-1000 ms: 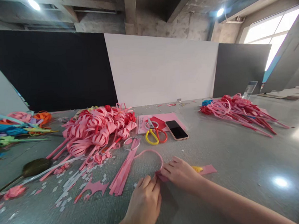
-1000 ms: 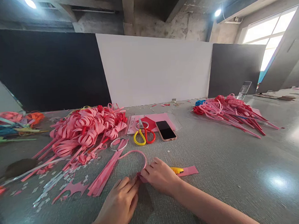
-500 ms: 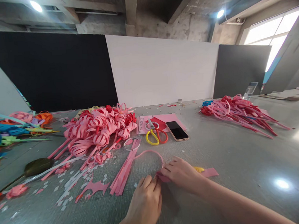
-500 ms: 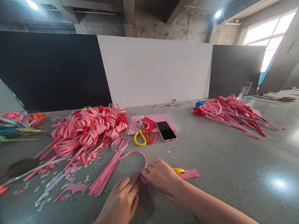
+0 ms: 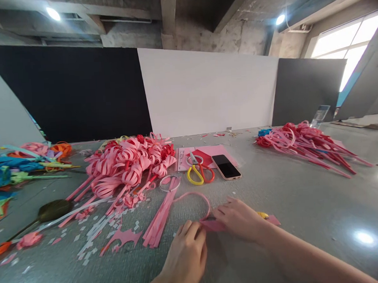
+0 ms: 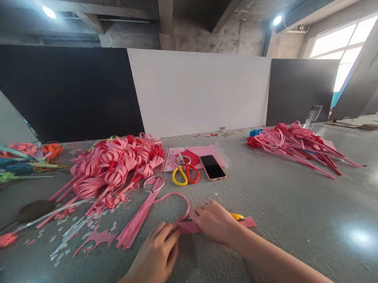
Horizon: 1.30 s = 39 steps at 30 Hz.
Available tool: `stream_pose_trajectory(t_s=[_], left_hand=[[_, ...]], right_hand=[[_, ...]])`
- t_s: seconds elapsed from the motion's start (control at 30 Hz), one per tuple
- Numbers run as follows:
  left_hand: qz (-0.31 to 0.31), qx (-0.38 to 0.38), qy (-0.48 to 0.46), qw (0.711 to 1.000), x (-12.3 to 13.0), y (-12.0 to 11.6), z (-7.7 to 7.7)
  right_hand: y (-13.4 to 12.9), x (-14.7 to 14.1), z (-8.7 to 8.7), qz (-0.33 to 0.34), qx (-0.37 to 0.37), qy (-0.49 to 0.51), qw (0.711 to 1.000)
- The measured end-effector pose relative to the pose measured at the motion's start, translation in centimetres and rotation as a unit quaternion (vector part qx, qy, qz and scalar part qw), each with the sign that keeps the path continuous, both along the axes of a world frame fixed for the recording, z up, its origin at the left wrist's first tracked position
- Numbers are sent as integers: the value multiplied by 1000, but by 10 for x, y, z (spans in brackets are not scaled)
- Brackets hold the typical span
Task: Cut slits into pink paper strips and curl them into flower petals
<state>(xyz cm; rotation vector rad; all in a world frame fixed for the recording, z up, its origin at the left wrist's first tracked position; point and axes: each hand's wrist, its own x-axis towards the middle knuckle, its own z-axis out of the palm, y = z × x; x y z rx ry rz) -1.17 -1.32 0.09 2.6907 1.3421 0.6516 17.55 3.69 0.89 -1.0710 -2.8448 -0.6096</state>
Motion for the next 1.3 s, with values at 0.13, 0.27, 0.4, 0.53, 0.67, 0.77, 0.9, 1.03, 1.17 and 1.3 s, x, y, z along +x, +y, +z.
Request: stream_pose_trajectory(t_s=[0.13, 0.27, 0.4, 0.53, 0.67, 0.77, 0.9, 1.03, 1.17, 1.3], left_hand=[[54, -37, -93, 994, -4, 11, 2], [64, -72, -84, 992, -6, 26, 3], [58, -101, -46, 992, -4, 34, 6], [77, -100, -21, 992, 1, 39, 9], [94, -79, -4, 992, 4, 45, 8], [115, -64, 15, 991, 6, 45, 5], [124, -42, 33, 991, 8, 44, 3], [122, -27, 43, 991, 7, 43, 1], [137, 7, 42, 990, 4, 43, -4], [158, 38, 44, 986, 2, 40, -6]], right_hand=[[-3, -2, -4, -8, 5, 6, 1000], [-5, -2, -4, -1, 3, 12, 1000], [-4, -1, -4, 5, 3, 16, 1000], [-3, -1, -5, 3, 5, 18, 1000], [-4, -1, -5, 9, 4, 20, 1000], [-4, 0, -5, 10, 4, 19, 1000], [-3, -1, -5, 12, 4, 15, 1000], [-3, 0, -6, 16, -1, 17, 1000], [-2, 1, -5, 22, -1, 16, 1000], [-2, 1, -6, 31, 4, 12, 999]])
